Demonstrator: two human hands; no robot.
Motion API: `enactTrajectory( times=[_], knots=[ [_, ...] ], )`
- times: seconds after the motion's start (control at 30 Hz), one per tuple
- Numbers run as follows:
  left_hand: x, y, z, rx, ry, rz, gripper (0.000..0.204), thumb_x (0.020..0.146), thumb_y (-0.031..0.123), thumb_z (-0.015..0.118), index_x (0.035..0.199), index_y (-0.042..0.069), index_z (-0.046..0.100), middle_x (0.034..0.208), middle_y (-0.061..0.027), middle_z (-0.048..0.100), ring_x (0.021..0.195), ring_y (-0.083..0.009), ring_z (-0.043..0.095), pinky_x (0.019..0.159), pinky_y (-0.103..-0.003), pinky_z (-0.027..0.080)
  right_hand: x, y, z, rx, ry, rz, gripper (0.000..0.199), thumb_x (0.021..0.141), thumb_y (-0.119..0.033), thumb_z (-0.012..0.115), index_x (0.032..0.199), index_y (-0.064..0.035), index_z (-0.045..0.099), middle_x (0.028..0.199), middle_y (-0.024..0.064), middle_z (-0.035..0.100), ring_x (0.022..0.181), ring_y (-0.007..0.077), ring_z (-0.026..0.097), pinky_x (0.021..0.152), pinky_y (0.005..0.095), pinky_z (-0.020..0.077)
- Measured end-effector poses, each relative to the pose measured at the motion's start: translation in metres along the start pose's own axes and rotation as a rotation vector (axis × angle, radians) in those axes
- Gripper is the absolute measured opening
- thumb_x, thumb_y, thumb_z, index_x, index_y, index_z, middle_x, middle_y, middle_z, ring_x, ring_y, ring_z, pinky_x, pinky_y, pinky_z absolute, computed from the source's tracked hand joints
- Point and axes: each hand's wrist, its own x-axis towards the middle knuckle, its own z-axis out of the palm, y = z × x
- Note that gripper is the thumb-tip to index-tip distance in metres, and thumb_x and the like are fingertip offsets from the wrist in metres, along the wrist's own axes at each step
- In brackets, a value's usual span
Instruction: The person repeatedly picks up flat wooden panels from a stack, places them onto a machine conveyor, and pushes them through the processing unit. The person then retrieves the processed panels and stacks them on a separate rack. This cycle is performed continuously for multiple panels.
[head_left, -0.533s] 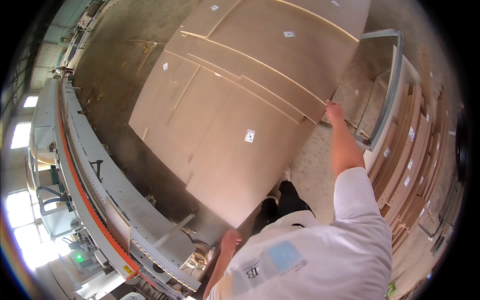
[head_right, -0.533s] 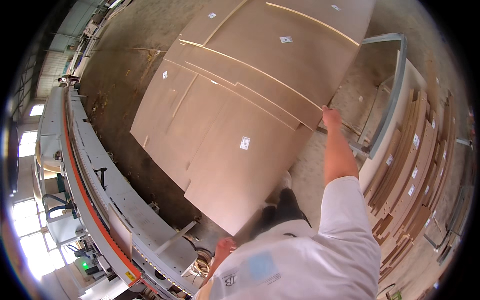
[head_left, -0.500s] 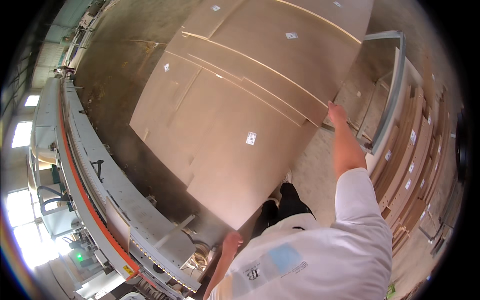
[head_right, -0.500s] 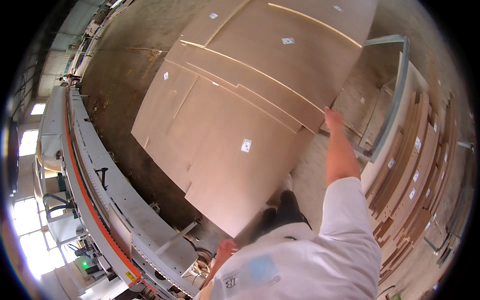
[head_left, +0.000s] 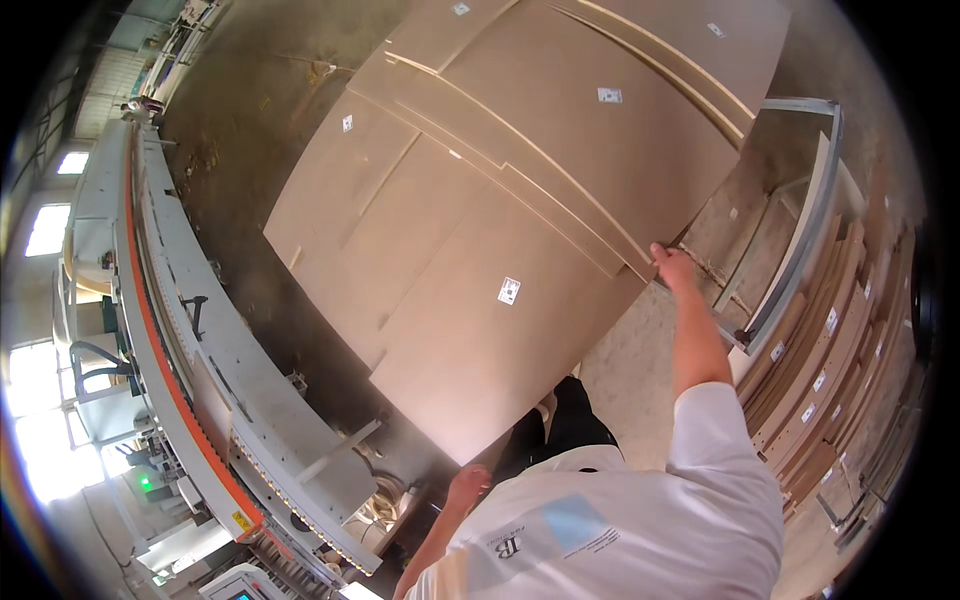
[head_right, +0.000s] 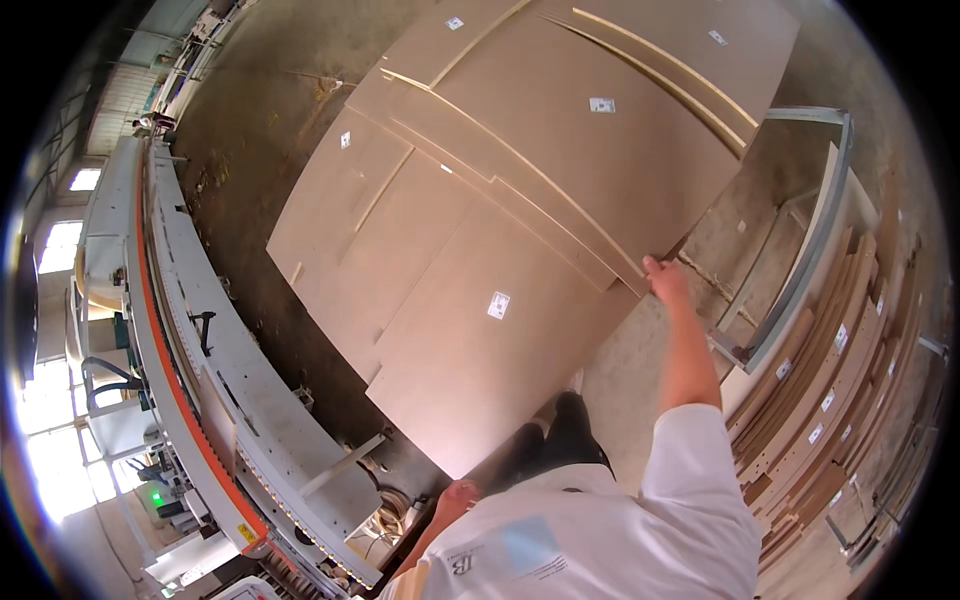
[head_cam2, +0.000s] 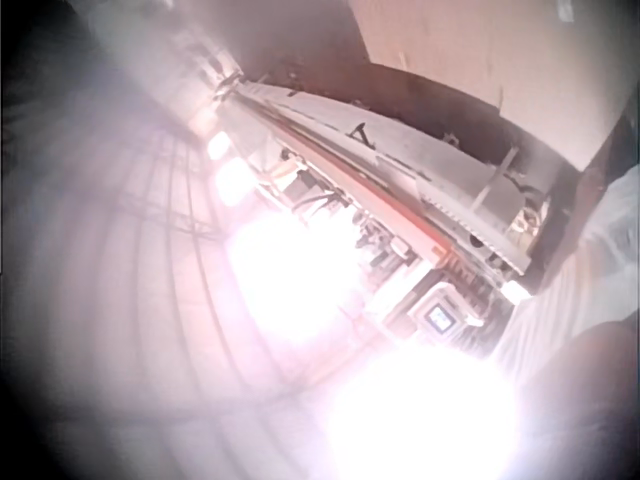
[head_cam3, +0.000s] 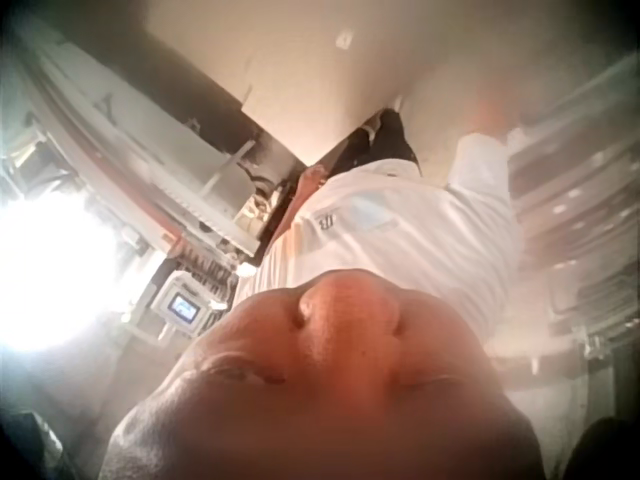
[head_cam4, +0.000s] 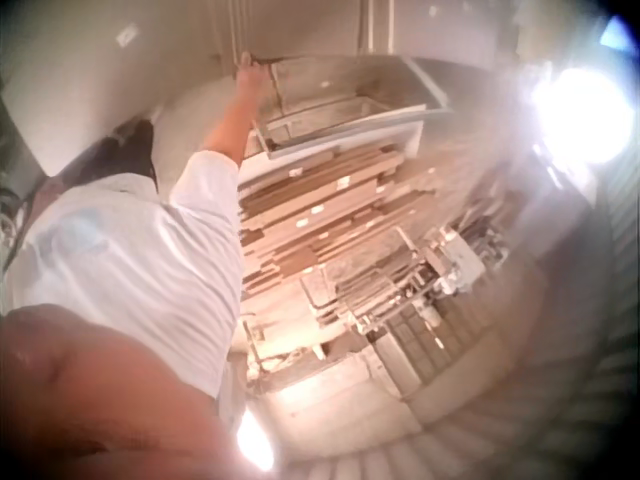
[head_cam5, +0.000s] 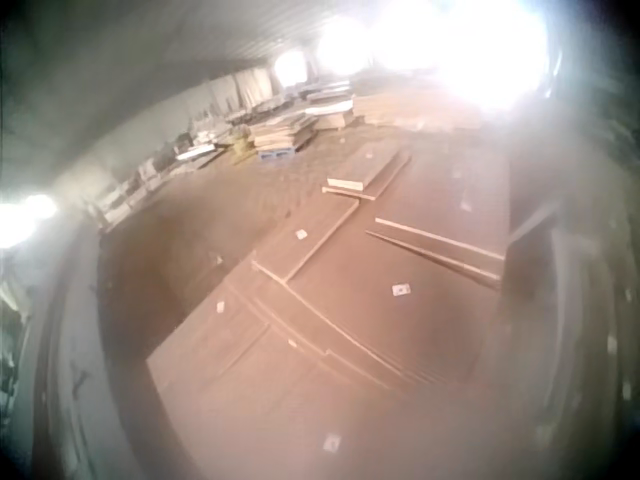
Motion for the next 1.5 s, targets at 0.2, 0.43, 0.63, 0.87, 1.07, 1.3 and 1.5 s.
enactTrajectory(
  times=[0.2,0.43,0.63,0.87,1.07,1.3,1.5],
  knots=[
    [0.020,0.003,-0.005,0.051,0.031,0.120,0.028,0.101,0.023,0.057,0.122,0.006,0.064,0.102,-0.0076,0.073,0.087,-0.0174,0.072,0.074,-0.030,0.057,-0.119,-0.025,0.095,0.324,-0.312,0.071,0.048,0.089,-0.052,0.075,0.089,-0.0037,0.075,0.077,0.0064,0.073,0.061,0.0156,0.066,0.060,0.0336,0.0510],
    [0.018,-0.017,-0.004,0.022,0.045,0.176,0.027,0.101,0.023,0.057,0.120,0.005,0.065,0.101,-0.0076,0.074,0.086,-0.0176,0.072,0.073,-0.030,0.057,-0.119,-0.021,0.076,0.834,-0.062,0.531,0.055,0.084,-0.052,0.082,0.114,-0.0109,0.063,0.105,0.0026,0.068,0.083,0.0133,0.064,0.073,0.0360,0.0532],
    [-0.012,-0.011,0.000,0.321,0.047,0.247,0.026,0.100,0.021,0.058,0.117,0.003,0.065,0.096,-0.0081,0.073,0.082,-0.0174,0.070,0.070,-0.030,0.056,-0.062,0.047,0.053,1.173,0.036,0.301,0.053,0.090,-0.042,0.080,0.127,-0.0120,0.057,0.119,0.0032,0.062,0.107,0.0208,0.061,0.089,0.0384,0.0528],
    [0.027,-0.057,-0.027,0.080,-0.001,0.137,0.024,0.099,0.021,0.060,0.115,0.004,0.065,0.095,-0.0081,0.073,0.079,-0.0160,0.069,0.066,-0.028,0.055,-0.147,0.086,0.099,1.155,-0.227,0.396,0.058,0.090,-0.042,0.080,0.136,-0.0172,0.054,0.139,0.0025,0.056,0.130,0.0256,0.052,0.102,0.0413,0.0476],
    [0.018,-0.019,-0.009,0.024,0.058,0.167,0.023,0.100,0.025,0.058,0.109,0.006,0.068,0.096,-0.0072,0.074,0.081,-0.0147,0.070,0.068,-0.027,0.055,-0.205,0.111,0.073,1.183,-0.250,0.329,0.048,0.090,-0.034,0.080,0.129,-0.0164,0.061,0.116,-0.0027,0.068,0.105,0.0142,0.062,0.095,0.0351,0.0490],
    [0.039,0.004,-0.009,0.439,0.058,0.319,0.023,0.095,0.019,0.063,0.114,0.007,0.069,0.099,-0.0083,0.074,0.083,-0.0154,0.072,0.077,-0.031,0.056,-0.217,0.100,0.042,0.765,-0.162,0.153,0.036,0.087,-0.022,0.082,0.114,-0.0048,0.065,0.102,0.0008,0.068,0.087,0.0097,0.061,0.082,0.0286,0.0497],
    [0.043,0.071,0.003,0.319,-0.032,0.408,0.028,0.100,0.024,0.059,0.119,0.004,0.066,0.099,-0.0070,0.074,0.087,-0.0162,0.070,0.079,-0.031,0.055,-0.250,0.041,-0.037,0.812,0.156,-0.197,0.032,0.089,-0.012,0.078,0.113,0.0014,0.063,0.101,0.0033,0.067,0.089,0.0109,0.061,0.083,0.0264,0.0488]
  ],
)
